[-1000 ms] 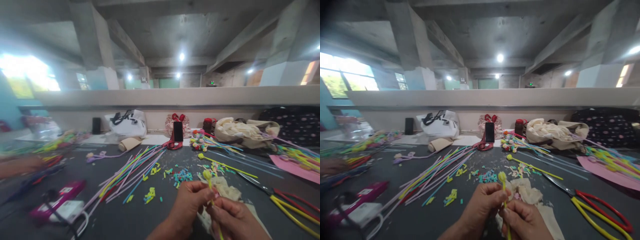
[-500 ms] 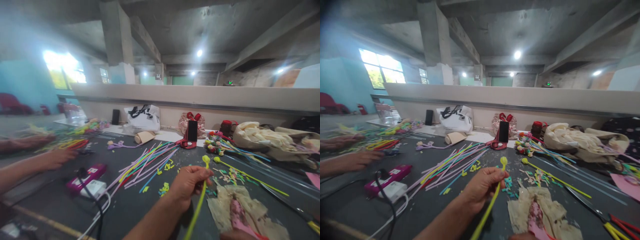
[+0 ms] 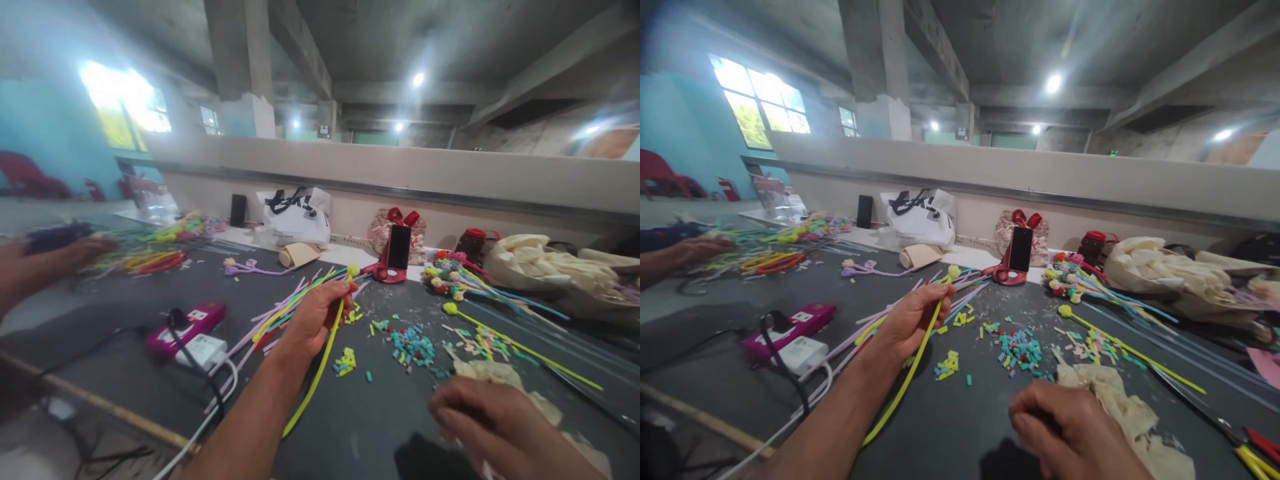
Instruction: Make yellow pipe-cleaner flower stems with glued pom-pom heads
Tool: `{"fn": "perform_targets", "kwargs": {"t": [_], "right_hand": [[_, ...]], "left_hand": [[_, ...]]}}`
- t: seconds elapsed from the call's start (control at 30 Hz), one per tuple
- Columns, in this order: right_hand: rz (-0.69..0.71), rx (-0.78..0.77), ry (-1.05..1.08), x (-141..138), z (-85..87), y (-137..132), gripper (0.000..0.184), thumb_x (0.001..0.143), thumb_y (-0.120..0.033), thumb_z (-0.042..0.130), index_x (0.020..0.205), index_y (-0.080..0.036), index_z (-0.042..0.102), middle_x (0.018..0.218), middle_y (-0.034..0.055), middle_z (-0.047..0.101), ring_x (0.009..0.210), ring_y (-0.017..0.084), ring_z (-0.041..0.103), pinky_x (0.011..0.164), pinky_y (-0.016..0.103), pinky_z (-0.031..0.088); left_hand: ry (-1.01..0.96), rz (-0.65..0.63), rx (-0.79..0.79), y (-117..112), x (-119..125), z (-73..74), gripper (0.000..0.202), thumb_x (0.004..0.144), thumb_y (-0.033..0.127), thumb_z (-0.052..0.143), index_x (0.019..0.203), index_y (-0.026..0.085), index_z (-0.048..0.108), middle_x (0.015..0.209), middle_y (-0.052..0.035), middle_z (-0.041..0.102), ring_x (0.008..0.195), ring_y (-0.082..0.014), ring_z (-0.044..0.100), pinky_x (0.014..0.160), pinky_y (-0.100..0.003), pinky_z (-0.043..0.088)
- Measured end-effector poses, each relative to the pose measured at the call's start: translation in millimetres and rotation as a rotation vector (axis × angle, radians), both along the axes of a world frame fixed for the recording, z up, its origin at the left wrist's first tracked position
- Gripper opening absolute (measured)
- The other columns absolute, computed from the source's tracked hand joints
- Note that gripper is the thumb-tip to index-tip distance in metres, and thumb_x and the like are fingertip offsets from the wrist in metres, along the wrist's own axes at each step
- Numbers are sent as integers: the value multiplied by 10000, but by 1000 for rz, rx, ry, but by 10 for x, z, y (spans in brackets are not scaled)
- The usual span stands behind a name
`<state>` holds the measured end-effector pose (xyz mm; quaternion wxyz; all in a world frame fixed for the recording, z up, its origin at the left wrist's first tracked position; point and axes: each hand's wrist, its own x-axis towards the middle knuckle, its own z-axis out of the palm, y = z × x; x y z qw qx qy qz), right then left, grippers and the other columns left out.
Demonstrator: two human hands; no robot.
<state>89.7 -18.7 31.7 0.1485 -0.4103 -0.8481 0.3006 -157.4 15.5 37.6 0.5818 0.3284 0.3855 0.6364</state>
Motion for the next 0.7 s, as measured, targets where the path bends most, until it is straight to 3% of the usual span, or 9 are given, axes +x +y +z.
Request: {"fn": "perform_targets", "kwargs": {"t": [0.07, 0.17, 0.23, 0.37, 0.53, 0.7], "right_hand": [[24, -7, -43, -198, 35, 118, 174, 802, -227, 448, 696, -201, 583, 582, -17, 575, 502, 112, 548, 450, 163, 391], [101, 120, -133, -513, -15, 280, 178, 787, -163, 455, 735, -183, 624, 564, -12, 591, 511, 116, 555, 458, 170, 379], [218, 303, -168, -707, -97, 364, 219, 789, -121, 440, 798, -187, 649, 702, 15, 638, 638, 128, 586, 572, 186, 403], [293, 386, -228, -959, -256, 481, 252, 732, -106, 482, 869, -229, 654, 876, 33, 626, 748, 164, 580, 612, 221, 377], [196, 367, -246, -895, -240, 629, 187, 724, -119, 466, 697, -175, 643, 706, 42, 625, 632, 169, 571, 559, 241, 357], [69, 264, -144, -639, -152, 639, 183, 753, -168, 451, 792, -175, 629, 634, 5, 625, 576, 147, 570, 537, 220, 398]], "left_hand": [[-6, 26, 12, 4, -7, -5, 131, 632, 245, 607, 662, 122, 641, 499, 38, 544, 415, -32, 455, 396, -152, 303], [-10, 19, 19, 5, -4, -6, 140, 626, 252, 607, 675, 126, 643, 494, 40, 534, 410, -36, 447, 393, -159, 290], [-11, 0, 30, 6, 12, -20, 144, 632, 258, 603, 684, 131, 646, 487, 42, 527, 403, -37, 438, 395, -165, 284], [2, -34, 53, 4, 69, -69, 161, 638, 267, 606, 697, 124, 651, 500, 32, 538, 418, -40, 438, 419, -171, 288], [24, -69, 72, -22, 101, -78, 166, 661, 268, 590, 727, 126, 647, 515, 27, 541, 438, -47, 438, 433, -178, 277], [36, -75, 74, -42, 103, -49, 176, 670, 285, 586, 735, 131, 641, 533, 27, 538, 451, -51, 441, 439, -179, 272]]}}
